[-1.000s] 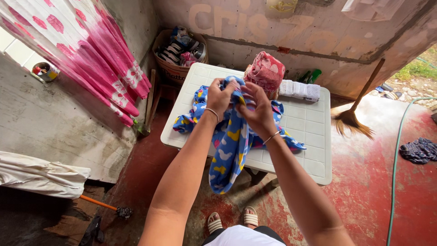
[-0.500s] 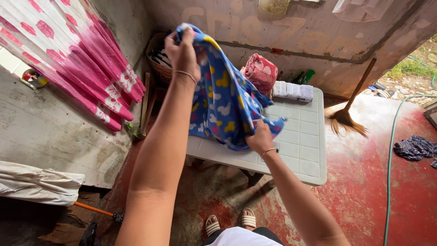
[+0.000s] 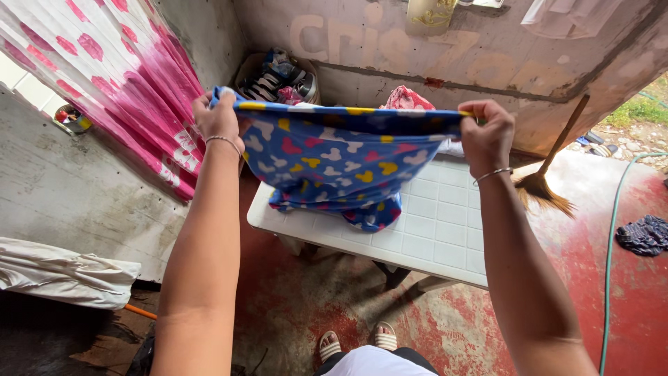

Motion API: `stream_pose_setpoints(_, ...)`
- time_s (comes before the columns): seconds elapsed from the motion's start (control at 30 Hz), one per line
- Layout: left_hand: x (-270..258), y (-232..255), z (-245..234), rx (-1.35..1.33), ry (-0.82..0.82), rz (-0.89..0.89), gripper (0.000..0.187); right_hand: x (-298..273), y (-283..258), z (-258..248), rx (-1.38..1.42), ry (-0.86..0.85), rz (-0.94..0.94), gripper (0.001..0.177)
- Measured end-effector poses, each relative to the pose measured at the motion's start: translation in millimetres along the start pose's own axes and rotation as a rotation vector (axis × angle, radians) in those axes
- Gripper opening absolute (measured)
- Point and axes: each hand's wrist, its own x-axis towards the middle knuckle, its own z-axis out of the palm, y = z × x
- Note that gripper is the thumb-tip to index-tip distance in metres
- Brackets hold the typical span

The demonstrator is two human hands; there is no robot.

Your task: The person folds a blue patterned blanket on a white plastic table, smoothing it flat and folding it repeatedly into a compact rectangle, then sets it aside. They then unfold and refold a pink towel, an orange striped towel, and several white towels one at a time, stacking the folded pieces on the table.

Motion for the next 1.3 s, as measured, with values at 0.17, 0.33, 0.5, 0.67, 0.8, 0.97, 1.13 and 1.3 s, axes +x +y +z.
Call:
stream_pose_setpoints(0.17,6.6,-38.9,-15.1,0.374,0.124,0.158,0.037,5.6,-48.6,38.6,0.226,-0.047,0.124,0.018)
stream_pose_setpoints(0.33,-39.6,-45.0,8.2,0.713,-0.221,0.715,0.060,-12.6,-75.8,94.3,0.296,-0.163,0.253,0.018)
stream_pose_setpoints(0.5,-115.3,-43.5,50.6,0.635,-0.793,0.823,0.097,-29.7,-93.7,142.7,0.282,-0.311,0.324,0.017)
stream_pose_setpoints(0.67,-128.4,-31.0,52.3,0.608,-0.814,0.609,0.022,-37.2,-88.6,133.7,0.461,-0.554,0.277,0.038)
stream_pose_setpoints(0.8,-125.3,-28.2,38.0,0.514,-0.870,0.488,0.014,-43.0,-46.3,117.2,0.370,-0.737,0.258,0.067)
stream_pose_setpoints(0.97,-121.7,-5.6,26.4,0.365,-0.899,0.540,0.013,-83.4,34.2,144.5,0.004,-0.785,0.112,0.047)
stream_pose_setpoints(1.13,-111.1,40.6,2.8,0.187,-0.834,0.562,0.011,-107.4,117.2,147.0,-0.282,-0.661,0.130,0.037)
stream_pose_setpoints(1.3,-85.6,77.0,-39.6,0.182,-0.637,0.606,0.015,-106.4,176.9,145.0,-0.264,-0.536,-0.017,0.019)
